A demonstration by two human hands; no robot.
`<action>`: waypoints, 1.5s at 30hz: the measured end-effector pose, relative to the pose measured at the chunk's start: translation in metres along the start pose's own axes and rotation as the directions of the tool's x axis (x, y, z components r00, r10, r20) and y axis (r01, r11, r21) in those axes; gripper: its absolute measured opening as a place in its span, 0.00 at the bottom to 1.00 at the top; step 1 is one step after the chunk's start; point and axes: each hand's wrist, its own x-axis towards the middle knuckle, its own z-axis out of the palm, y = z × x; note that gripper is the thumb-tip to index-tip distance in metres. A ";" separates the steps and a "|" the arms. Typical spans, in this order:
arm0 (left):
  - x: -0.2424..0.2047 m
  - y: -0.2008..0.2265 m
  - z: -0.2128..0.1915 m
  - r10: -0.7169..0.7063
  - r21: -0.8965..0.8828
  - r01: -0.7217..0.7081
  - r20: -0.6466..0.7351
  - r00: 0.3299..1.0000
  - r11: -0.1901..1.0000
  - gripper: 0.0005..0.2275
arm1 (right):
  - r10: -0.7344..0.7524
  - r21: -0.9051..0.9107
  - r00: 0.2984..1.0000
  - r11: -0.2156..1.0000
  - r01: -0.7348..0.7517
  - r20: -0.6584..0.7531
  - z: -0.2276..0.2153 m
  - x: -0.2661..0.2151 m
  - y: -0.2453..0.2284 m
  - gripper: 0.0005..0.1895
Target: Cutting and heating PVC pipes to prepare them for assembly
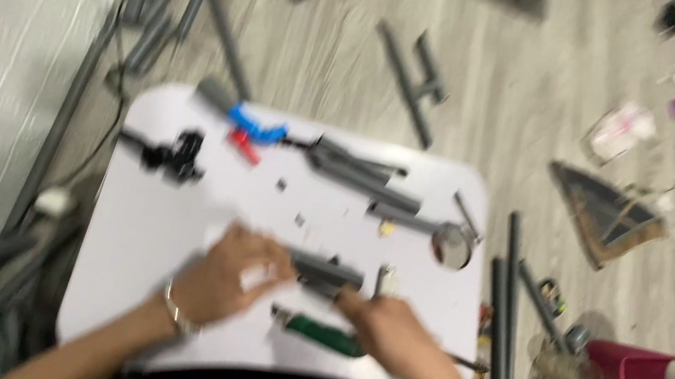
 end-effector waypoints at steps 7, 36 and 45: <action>-0.001 -0.022 -0.036 -0.318 0.036 0.321 -0.075 0.945 0.946 0.06 | 0.126 0.405 0.992 0.907 -0.113 -0.006 -0.032 0.007 -0.006 0.14; 0.008 -0.035 -0.023 -0.013 0.204 -0.011 0.116 0.993 0.979 0.17 | 0.165 0.627 0.976 0.778 -0.040 -0.143 -0.062 0.032 -0.003 0.30; 0.031 0.043 0.012 -0.322 -0.521 0.570 0.491 0.809 0.635 0.25 | 0.592 0.754 0.585 0.061 0.654 -0.555 -0.093 0.033 0.020 0.28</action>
